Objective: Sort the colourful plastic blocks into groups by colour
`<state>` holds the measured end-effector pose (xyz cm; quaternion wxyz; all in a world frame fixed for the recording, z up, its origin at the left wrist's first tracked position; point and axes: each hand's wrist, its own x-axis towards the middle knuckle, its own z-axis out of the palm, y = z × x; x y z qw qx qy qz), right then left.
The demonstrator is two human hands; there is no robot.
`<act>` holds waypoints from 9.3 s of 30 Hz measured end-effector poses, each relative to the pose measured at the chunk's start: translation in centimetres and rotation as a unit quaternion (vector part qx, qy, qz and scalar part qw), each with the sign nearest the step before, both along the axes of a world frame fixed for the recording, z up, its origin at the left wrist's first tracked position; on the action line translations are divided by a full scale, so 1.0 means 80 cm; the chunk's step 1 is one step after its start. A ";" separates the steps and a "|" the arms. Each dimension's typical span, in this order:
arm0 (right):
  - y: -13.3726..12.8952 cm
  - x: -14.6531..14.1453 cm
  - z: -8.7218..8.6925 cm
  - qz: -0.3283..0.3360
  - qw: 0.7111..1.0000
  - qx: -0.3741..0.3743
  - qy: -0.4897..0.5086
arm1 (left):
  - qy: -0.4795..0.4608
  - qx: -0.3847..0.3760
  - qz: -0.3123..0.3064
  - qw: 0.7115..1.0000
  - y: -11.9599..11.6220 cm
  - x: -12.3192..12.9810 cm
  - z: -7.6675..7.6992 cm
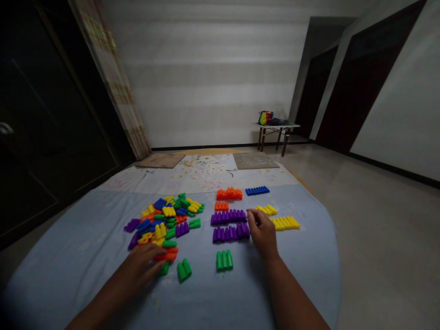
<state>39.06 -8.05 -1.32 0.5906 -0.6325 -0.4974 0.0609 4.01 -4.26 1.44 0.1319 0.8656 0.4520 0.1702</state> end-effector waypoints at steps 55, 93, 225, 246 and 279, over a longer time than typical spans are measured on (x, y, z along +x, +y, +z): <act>0.013 -0.003 0.001 -0.014 1.000 -0.005 -0.004 | 0.144 -0.003 0.010 0.990 0.244 0.271 0.025; 0.005 -0.011 0.000 0.014 0.999 0.006 -0.029 | 0.111 0.029 0.062 0.991 0.062 0.076 0.005; 0.008 0.003 0.012 -0.040 0.998 0.045 -0.005 | 0.056 -0.116 -0.129 0.983 0.126 0.269 0.020; 0.026 0.003 -0.024 0.061 0.997 -0.030 -0.040 | -0.049 -0.098 -0.020 0.994 0.110 0.198 -0.002; 0.021 0.004 -0.009 0.025 0.999 -0.007 -0.036 | -0.142 -0.035 0.010 0.989 0.142 0.187 0.011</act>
